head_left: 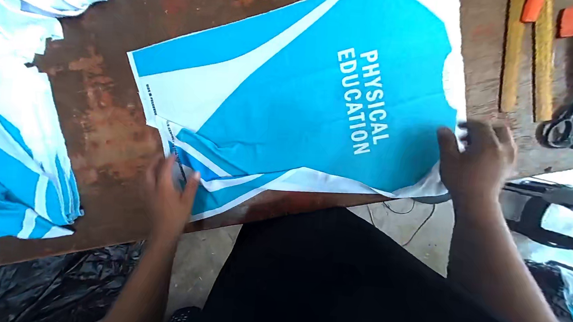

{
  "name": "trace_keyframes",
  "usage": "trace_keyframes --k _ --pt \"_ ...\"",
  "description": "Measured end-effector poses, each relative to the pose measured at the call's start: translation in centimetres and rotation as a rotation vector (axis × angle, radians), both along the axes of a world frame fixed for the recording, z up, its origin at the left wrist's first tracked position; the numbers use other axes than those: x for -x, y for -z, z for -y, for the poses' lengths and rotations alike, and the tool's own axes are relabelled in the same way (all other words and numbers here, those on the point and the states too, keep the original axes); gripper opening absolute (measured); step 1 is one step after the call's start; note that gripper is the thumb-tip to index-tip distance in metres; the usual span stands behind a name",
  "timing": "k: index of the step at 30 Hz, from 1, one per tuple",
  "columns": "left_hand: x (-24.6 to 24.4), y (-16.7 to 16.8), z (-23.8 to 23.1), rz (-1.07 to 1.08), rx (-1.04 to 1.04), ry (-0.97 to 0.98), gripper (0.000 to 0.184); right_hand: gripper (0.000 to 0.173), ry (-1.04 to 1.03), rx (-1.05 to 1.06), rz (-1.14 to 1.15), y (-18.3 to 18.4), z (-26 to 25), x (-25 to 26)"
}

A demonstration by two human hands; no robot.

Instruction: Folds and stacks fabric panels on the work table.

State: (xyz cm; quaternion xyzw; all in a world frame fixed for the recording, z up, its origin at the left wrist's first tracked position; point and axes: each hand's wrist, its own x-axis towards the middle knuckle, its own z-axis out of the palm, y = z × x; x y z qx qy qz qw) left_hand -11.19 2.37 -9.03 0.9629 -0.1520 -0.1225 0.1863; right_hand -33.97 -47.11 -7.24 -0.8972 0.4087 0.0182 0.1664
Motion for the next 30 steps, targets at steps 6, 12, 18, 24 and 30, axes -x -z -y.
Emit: trace_keyframes --k 6,12,18,24,30 --pt "6.0 3.1 -6.2 0.104 -0.047 -0.204 0.082 0.066 0.469 -0.15 0.172 2.7 -4.8 7.4" --pt "6.7 0.7 -6.7 -0.046 -0.158 -0.3 0.066 0.061 0.531 -0.36 0.28 2.7 -2.4 9.2" --pt "8.4 0.7 -4.8 -0.189 -0.176 -0.407 0.046 0.026 0.459 -0.481 0.471 3.6 -1.0 11.8" --pt "10.8 -0.2 -5.1 -0.211 0.079 -0.707 0.046 0.026 0.47 -0.747 0.806 1.9 0.6 14.4" --pt "12.6 -4.4 -5.6 -0.14 0.82 -0.804 0.03 0.025 0.319 -0.971 0.903 -3.5 3.4 14.2"
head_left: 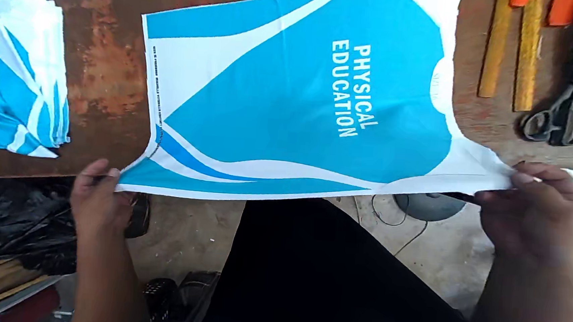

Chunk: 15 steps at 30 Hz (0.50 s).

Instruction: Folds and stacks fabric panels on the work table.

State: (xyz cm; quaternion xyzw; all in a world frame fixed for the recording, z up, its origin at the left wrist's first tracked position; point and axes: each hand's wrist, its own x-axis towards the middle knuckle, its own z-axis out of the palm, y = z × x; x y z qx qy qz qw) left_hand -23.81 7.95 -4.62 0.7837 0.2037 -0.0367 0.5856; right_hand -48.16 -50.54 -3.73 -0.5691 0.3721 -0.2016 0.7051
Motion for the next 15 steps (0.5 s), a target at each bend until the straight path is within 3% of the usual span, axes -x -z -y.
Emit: trace_keyframes --k 3,7,9,12,15 --pt "-2.4 -2.0 -0.8 0.149 0.116 0.106 0.022 0.029 -0.099 -0.048 0.126 -0.8 3.3 -2.4" --pt "-9.0 -2.9 -0.6 0.233 0.026 0.379 0.043 0.029 -0.153 0.017 0.177 0.3 7.0 -8.7" --pt "-12.9 -2.3 0.7 0.241 -0.166 0.431 0.046 0.029 -0.163 0.185 0.018 0.4 7.3 -13.2" --pt "-17.7 -0.5 3.7 0.166 -0.448 0.453 0.035 0.026 -0.2 0.493 -0.28 1.9 7.9 -18.9" --pt "-21.4 1.6 6.5 0.124 -0.489 0.466 0.029 0.034 -0.296 0.785 -0.597 3.9 8.7 -23.2"
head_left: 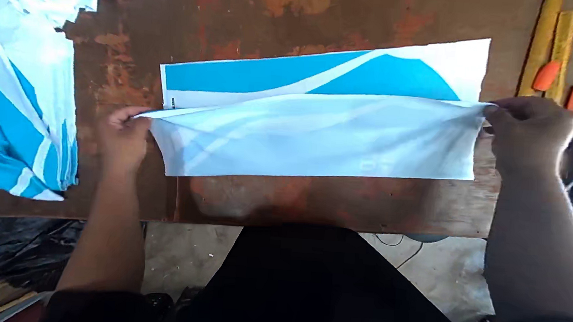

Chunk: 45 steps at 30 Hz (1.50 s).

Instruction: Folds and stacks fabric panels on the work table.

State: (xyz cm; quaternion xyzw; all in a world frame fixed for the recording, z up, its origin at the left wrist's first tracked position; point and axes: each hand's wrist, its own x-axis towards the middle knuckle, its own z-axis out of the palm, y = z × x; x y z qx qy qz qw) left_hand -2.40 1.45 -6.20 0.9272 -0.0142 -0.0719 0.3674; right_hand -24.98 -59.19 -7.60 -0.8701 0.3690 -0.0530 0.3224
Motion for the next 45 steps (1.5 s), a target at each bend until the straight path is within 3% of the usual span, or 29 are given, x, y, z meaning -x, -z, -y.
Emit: trace_keyframes --k 6,17,20,24,27,29,32,37,42,45 --pt "-5.3 5.3 1.7 0.024 0.066 -0.049 0.034 0.041 -0.129 0.173 -0.119 1.0 1.6 -6.0" --pt "-7.8 7.6 3.6 0.166 -0.009 -0.145 0.033 0.043 -0.112 0.319 -0.151 2.9 4.0 -11.9" --pt "-7.5 7.0 3.9 0.181 -0.115 -0.124 0.037 0.046 -0.076 0.349 -0.125 3.0 3.3 -11.8" --pt "-3.3 5.0 5.2 0.203 -0.244 0.089 0.061 0.055 -0.172 0.359 -0.101 1.8 -1.4 -9.5" --pt "-0.6 6.7 5.2 0.245 -0.299 0.335 0.067 0.066 -0.321 0.39 -0.149 3.4 -5.4 -6.5" --pt "-0.2 7.7 4.2 0.214 -0.381 0.394 0.069 0.079 -0.345 0.425 -0.236 4.8 -7.1 -5.0" --pt "1.1 7.8 2.1 0.184 -0.434 0.414 0.071 0.083 -0.336 0.427 -0.261 5.1 -8.6 -2.8" --pt "6.1 6.8 -0.8 0.178 -0.402 0.424 0.068 0.079 -0.39 0.378 -0.258 4.1 -11.5 2.9" --pt "8.7 5.3 0.8 0.255 -0.316 0.525 0.041 0.043 -0.422 0.383 -0.113 2.2 -10.8 4.9" --pt "7.7 5.7 0.9 0.225 -0.353 0.508 0.037 0.035 -0.438 0.356 -0.144 2.4 -9.2 3.1"
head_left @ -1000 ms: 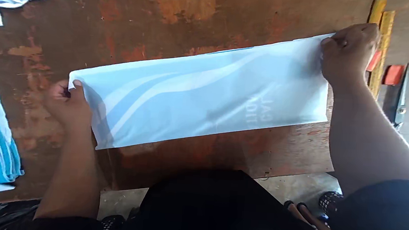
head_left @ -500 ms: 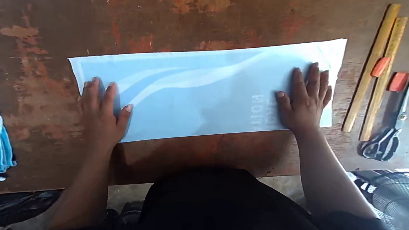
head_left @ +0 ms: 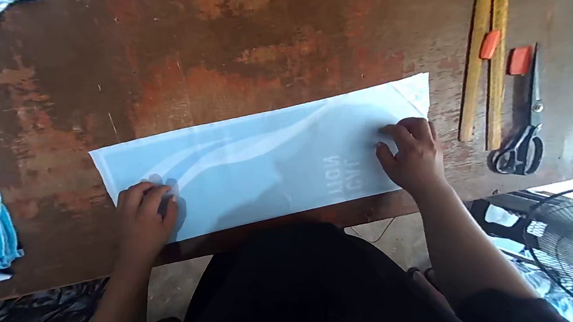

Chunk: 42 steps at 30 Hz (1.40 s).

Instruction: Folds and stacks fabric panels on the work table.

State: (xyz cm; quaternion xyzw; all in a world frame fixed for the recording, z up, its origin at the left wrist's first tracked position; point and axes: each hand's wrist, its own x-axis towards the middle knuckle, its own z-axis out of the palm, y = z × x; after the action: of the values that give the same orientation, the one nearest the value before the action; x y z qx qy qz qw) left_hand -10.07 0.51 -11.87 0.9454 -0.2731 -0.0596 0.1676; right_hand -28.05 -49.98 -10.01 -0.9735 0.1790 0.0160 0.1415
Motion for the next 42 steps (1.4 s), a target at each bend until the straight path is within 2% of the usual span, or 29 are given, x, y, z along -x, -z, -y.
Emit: trace_keyframes --k 6,10,14,17,21,22,24,26,30,36,42 --pt "-1.6 -3.1 -0.3 -0.174 -0.249 -0.212 0.031 0.033 0.049 0.01 -0.079 -0.5 1.7 -3.8" --pt "-0.1 -2.4 -0.8 -0.141 -0.159 -0.078 0.032 0.035 0.086 0.001 -0.087 -0.7 1.4 -5.3" --pt "0.6 -2.6 -1.0 -0.207 -0.196 -0.156 0.032 0.036 0.151 -0.013 -0.14 -1.7 1.4 -6.4" --pt "1.2 -3.9 -1.2 -0.275 -0.274 -0.127 0.027 0.037 0.002 -0.048 -0.118 -2.3 -0.2 -6.5" --pt "2.5 -5.6 -1.4 -0.434 -0.473 -0.157 0.018 0.034 -0.238 -0.096 -0.101 -1.5 -5.3 -6.0" --pt "2.7 -5.7 -1.4 -0.422 -0.464 -0.163 0.017 0.032 -0.282 -0.12 -0.101 -1.5 -6.7 -6.1" --pt "3.3 -5.0 -1.9 -0.278 -0.316 -0.115 0.018 0.03 -0.379 -0.149 -0.074 -1.2 -9.3 -6.5" --pt "3.3 -4.1 -2.1 -0.237 -0.215 -0.06 0.023 0.031 -0.472 -0.151 -0.024 -0.6 -11.6 -7.2" --pt "1.6 -2.7 -2.3 -0.171 -0.17 -0.065 0.025 0.029 -0.571 -0.122 0.012 0.1 -14.4 -9.7" --pt "-3.7 -2.5 -2.1 -0.134 -0.204 -0.136 0.031 0.032 -0.429 -0.1 -0.104 -0.8 -13.1 -12.7" --pt "-6.7 -1.9 -1.9 -0.12 -0.21 -0.208 0.034 0.034 -0.253 -0.063 -0.139 -0.9 -10.0 -12.5"
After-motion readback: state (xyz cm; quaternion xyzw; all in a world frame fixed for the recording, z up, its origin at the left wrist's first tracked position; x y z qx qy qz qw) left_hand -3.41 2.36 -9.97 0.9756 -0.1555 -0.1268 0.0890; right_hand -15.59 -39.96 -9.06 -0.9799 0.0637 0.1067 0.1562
